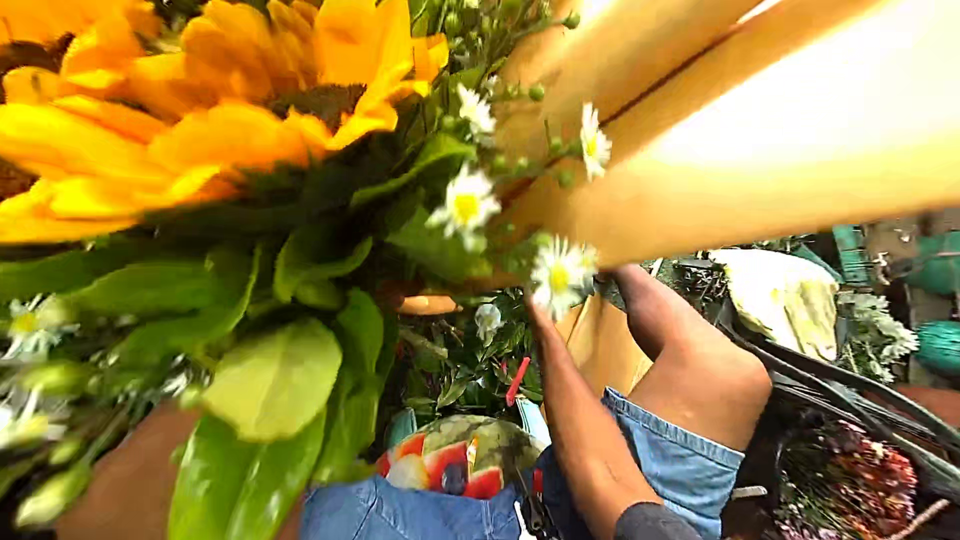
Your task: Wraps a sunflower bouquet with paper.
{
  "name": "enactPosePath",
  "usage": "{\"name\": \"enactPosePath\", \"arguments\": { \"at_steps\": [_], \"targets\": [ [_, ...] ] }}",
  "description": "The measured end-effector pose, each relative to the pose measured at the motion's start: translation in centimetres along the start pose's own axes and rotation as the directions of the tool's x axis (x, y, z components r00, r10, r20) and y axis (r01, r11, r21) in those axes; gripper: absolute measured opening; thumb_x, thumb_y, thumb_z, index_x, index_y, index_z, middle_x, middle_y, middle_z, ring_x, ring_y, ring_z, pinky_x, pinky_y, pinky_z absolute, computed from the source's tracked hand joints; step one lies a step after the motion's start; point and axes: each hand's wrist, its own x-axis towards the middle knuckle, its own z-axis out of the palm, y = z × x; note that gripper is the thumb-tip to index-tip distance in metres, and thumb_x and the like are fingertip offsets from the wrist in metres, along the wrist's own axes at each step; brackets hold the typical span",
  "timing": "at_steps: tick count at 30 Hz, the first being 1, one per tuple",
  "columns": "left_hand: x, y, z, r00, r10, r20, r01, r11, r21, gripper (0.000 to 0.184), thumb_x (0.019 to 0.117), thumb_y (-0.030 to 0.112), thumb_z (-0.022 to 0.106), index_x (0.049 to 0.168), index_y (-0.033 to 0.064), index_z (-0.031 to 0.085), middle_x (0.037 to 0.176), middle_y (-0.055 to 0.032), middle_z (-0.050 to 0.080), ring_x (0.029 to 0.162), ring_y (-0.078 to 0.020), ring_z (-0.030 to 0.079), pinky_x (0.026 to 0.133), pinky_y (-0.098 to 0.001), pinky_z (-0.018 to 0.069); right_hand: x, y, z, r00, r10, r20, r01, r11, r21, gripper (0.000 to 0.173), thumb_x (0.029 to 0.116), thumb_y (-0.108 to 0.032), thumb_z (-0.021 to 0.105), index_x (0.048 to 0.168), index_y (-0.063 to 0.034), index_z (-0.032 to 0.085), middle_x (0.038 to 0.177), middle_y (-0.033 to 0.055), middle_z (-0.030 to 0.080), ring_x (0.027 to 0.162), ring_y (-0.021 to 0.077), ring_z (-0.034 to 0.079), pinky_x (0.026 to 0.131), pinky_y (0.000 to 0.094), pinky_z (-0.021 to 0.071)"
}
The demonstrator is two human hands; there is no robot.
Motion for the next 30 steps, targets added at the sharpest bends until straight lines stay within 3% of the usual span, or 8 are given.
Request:
{"name": "enactPosePath", "arguments": {
  "at_steps": [3,5,8,12,17,24,27,30],
  "targets": [
    [-0.2,-4.8,-0.9,0.994,-0.032,-0.108,0.03,0.999,-0.024,0.021,0.0946,-0.012,0.056,0.114,-0.0174,0.061,0.103,-0.0174,0.066,0.095,-0.0054,0.06,0.093,-0.0167,0.0454,0.8,-2.9,-0.3,0.95,-0.009,-0.313,-0.004,0.999,-0.042,0.059,0.0994,-0.033,0.064,0.144,0.0012,0.047,0.139,0.027,0.056,0.133,0.0404,0.052,0.114,0.0544,0.0375],
    [0.2,-7.3,-5.2,0.946,0.078,0.315,-0.108,0.991,0.081,0.033,0.1024,-0.001,0.052,0.128,-0.0218,0.05,0.124,-0.0238,0.061,0.114,-0.005,0.057,0.099,-0.0134,0.0408,2.8,-3.6,-1.5,0.939,0.03,-0.342,-0.051,0.997,-0.053,0.067,0.099,-0.033,0.064,0.152,-0.002,0.037,0.147,0.0247,0.052,0.138,0.0388,0.049,0.115,0.0531,0.038],
    [0.1,-3.3,0.3,0.99,-0.055,0.132,0.031,0.984,0.175,0.037,0.0964,0.011,0.068,0.123,-0.014,0.061,0.117,-0.0218,0.067,0.109,-0.0132,0.063,0.101,-0.0279,0.0479,6.3,-2.4,-3.5,0.961,-0.043,-0.273,0.069,0.994,0.087,0.036,0.1034,-0.018,0.058,0.128,0.0077,0.06,0.117,0.026,0.069,0.108,0.0372,0.067,0.096,0.0512,0.0524],
    [-0.1,-0.7,3.1,0.982,0.176,0.073,-0.179,0.983,0.035,0.037,0.0887,0.019,0.076,0.112,-0.0084,0.068,0.105,-0.0102,0.072,0.101,-0.0035,0.066,0.095,-0.0215,0.0523,0.4,-7.3,-5.9,0.867,-0.282,-0.41,0.421,0.855,0.302,0.021,0.1033,-0.007,0.056,0.112,0.0097,0.065,0.091,0.0161,0.067,0.076,0.0153,0.065,0.074,0.0323,0.057],
    [-2.8,2.0,5.0,0.938,0.303,0.168,-0.298,0.953,-0.051,0.061,0.0819,0.024,0.082,0.125,-0.0122,0.06,0.118,-0.0179,0.069,0.112,-0.0135,0.065,0.104,-0.0316,0.0498,-14.8,-11.6,-9.6,0.924,-0.381,-0.021,0.376,0.901,0.218,0.046,0.0943,0.002,0.065,0.136,0.016,0.051,0.131,0.0281,0.061,0.123,0.0243,0.059,0.108,0.0348,0.0467],
    [-7.1,4.5,6.6,0.829,0.466,0.309,-0.361,0.868,-0.341,0.062,0.0734,0.015,0.088,0.126,-0.002,0.061,0.114,-0.0018,0.072,0.107,-0.0023,0.067,0.099,-0.0239,0.0554,-20.0,-9.2,-16.0,0.833,-0.515,0.204,0.482,0.855,0.191,0.031,0.0984,0.002,0.054,0.126,0.0151,0.056,0.118,0.0184,0.066,0.105,0.0062,0.06,0.092,0.0163,0.0481],
    [-8.4,5.0,6.7,0.789,0.542,0.29,-0.405,0.813,-0.418,0.065,0.0722,0.013,0.089,0.127,-0.0048,0.059,0.115,-0.0036,0.071,0.107,-0.0028,0.067,0.099,-0.0238,0.055,-19.3,-8.0,-17.5,0.767,-0.61,0.196,0.637,0.759,-0.13,0.04,0.0958,-0.009,0.066,0.13,0.011,0.059,0.127,0.0213,0.065,0.117,0.0164,0.061,0.104,0.0263,0.0471],
    [-8.8,6.0,6.8,0.818,0.501,0.282,-0.39,0.844,-0.369,0.066,0.0688,0.016,0.09,0.125,-0.0025,0.061,0.113,-0.0051,0.072,0.106,-0.0058,0.068,0.098,-0.0277,0.0564,-21.1,-7.8,-18.0,0.74,-0.66,0.128,0.656,0.751,0.076,0.04,0.0971,-0.005,0.065,0.134,0.0076,0.056,0.128,0.016,0.064,0.12,0.0134,0.061,0.104,0.0278,0.0507]
  ]
}}
